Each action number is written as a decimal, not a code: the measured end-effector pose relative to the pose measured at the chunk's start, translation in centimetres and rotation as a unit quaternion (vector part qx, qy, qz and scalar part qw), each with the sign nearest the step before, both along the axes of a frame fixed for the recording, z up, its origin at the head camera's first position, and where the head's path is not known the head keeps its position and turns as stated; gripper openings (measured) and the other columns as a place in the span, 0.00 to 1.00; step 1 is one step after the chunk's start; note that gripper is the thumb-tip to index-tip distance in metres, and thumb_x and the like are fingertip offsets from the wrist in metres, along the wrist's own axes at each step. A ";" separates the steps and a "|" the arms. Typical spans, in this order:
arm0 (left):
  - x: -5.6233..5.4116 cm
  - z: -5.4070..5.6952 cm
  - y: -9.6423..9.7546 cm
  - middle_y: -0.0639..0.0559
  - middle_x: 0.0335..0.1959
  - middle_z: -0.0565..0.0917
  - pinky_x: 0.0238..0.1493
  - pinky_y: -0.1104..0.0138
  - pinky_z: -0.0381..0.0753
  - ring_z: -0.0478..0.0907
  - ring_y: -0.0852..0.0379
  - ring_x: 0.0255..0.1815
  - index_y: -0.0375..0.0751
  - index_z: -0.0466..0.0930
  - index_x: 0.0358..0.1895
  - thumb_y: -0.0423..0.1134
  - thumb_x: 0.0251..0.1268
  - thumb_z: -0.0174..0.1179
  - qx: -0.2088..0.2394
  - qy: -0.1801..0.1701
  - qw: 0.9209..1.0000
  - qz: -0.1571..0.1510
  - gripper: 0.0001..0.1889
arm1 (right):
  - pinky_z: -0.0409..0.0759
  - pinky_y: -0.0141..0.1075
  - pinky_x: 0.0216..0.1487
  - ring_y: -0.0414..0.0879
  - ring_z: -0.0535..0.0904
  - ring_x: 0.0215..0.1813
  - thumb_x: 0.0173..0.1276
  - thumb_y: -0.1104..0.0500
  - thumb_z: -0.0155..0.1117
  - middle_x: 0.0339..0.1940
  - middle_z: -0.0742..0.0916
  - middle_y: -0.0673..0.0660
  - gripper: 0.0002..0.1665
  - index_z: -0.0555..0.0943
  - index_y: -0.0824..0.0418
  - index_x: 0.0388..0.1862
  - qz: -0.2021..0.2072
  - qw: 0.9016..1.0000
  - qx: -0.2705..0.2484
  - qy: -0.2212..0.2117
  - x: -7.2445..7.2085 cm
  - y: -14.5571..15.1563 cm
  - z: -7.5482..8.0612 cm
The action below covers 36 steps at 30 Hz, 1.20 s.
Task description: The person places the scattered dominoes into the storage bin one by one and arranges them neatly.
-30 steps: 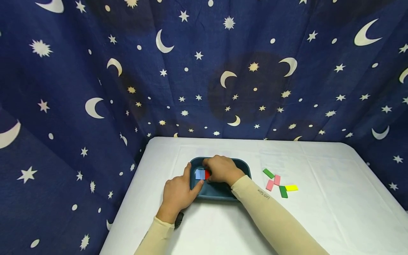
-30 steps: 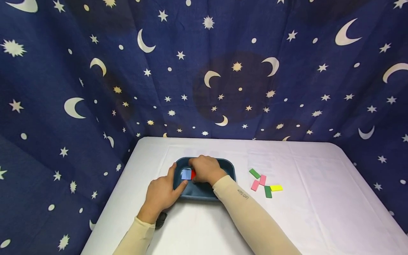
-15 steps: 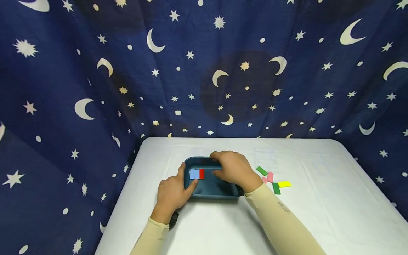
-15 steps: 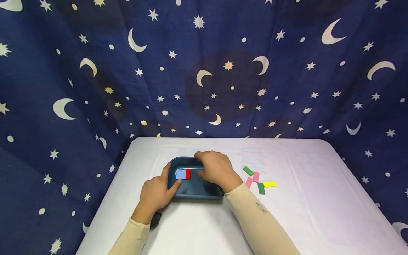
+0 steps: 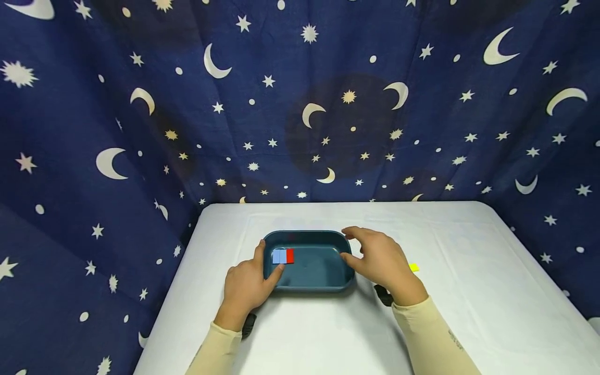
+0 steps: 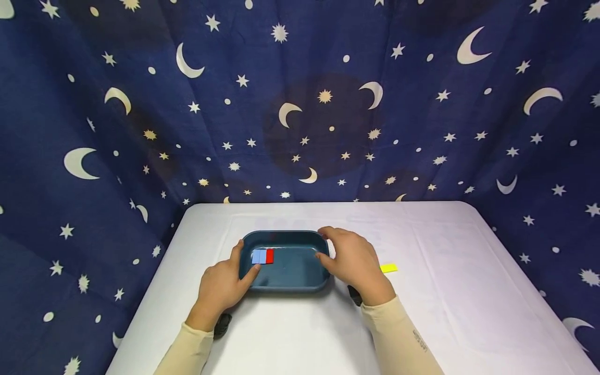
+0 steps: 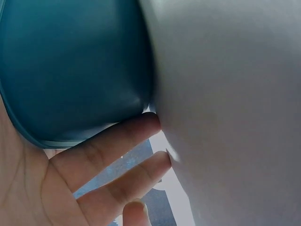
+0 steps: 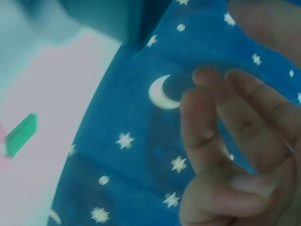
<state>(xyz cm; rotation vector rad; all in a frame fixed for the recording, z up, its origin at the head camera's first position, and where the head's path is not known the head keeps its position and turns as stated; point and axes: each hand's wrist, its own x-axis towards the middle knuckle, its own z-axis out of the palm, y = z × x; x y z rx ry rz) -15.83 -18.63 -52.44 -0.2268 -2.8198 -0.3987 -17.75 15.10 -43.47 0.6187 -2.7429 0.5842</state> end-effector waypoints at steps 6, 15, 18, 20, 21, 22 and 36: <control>0.0 -0.1 -0.1 0.52 0.18 0.79 0.21 0.57 0.71 0.77 0.53 0.18 0.38 0.64 0.80 0.77 0.72 0.47 -0.001 0.010 1.000 -0.004 0.50 | 0.75 0.40 0.31 0.43 0.82 0.34 0.62 0.48 0.81 0.53 0.90 0.48 0.32 0.83 0.50 0.65 -0.016 0.999 -0.033 0.006 0.6 3.0 -1.6; 0.2 -0.3 0.4 0.52 0.17 0.78 0.20 0.56 0.71 0.76 0.53 0.16 0.39 0.64 0.80 0.77 0.72 0.47 -0.001 -0.003 1.000 -0.004 0.50 | 0.74 0.40 0.31 0.44 0.79 0.32 0.58 0.53 0.83 0.40 0.87 0.46 0.35 0.83 0.54 0.65 -0.038 0.998 -0.043 -0.020 0.8 7.1 -3.2; 0.2 -0.3 0.3 0.51 0.18 0.79 0.20 0.56 0.71 0.76 0.53 0.16 0.39 0.63 0.80 0.76 0.72 0.47 -0.003 -0.003 1.000 -0.001 0.49 | 0.74 0.41 0.32 0.45 0.79 0.32 0.58 0.54 0.83 0.37 0.86 0.47 0.34 0.83 0.54 0.65 -0.042 0.998 -0.046 -0.032 0.5 7.9 -3.6; 0.1 -0.3 0.3 0.50 0.18 0.80 0.20 0.56 0.71 0.77 0.52 0.17 0.40 0.63 0.81 0.76 0.72 0.47 -0.005 -0.001 1.000 0.002 0.49 | 0.74 0.41 0.32 0.46 0.78 0.34 0.58 0.55 0.82 0.38 0.87 0.48 0.34 0.83 0.54 0.64 -0.044 0.997 -0.046 -0.041 0.3 8.3 -3.8; 0.1 -0.2 0.3 0.50 0.18 0.80 0.20 0.56 0.71 0.77 0.52 0.17 0.40 0.63 0.81 0.76 0.72 0.47 -0.006 0.000 1.000 0.002 0.49 | 0.74 0.42 0.32 0.46 0.78 0.34 0.58 0.55 0.82 0.39 0.87 0.49 0.34 0.83 0.53 0.64 -0.045 0.997 -0.047 -0.047 0.1 8.4 -3.9; 0.1 -0.2 0.2 0.50 0.19 0.80 0.20 0.56 0.72 0.77 0.52 0.17 0.40 0.63 0.81 0.76 0.72 0.46 -0.007 0.001 1.000 0.003 0.49 | 0.74 0.42 0.32 0.46 0.78 0.34 0.58 0.56 0.82 0.40 0.87 0.50 0.34 0.84 0.53 0.64 -0.046 0.996 -0.049 -0.055 0.0 8.5 -4.0; 0.2 -0.1 0.2 0.49 0.18 0.80 0.17 0.56 0.70 0.76 0.52 0.15 0.38 0.63 0.80 0.74 0.73 0.50 -0.007 0.023 1.000 -0.009 0.48 | 0.75 0.42 0.34 0.42 0.77 0.32 0.56 0.57 0.83 0.49 0.91 0.54 0.36 0.83 0.56 0.65 -0.050 0.989 -0.039 -0.135 -0.9 9.6 -5.9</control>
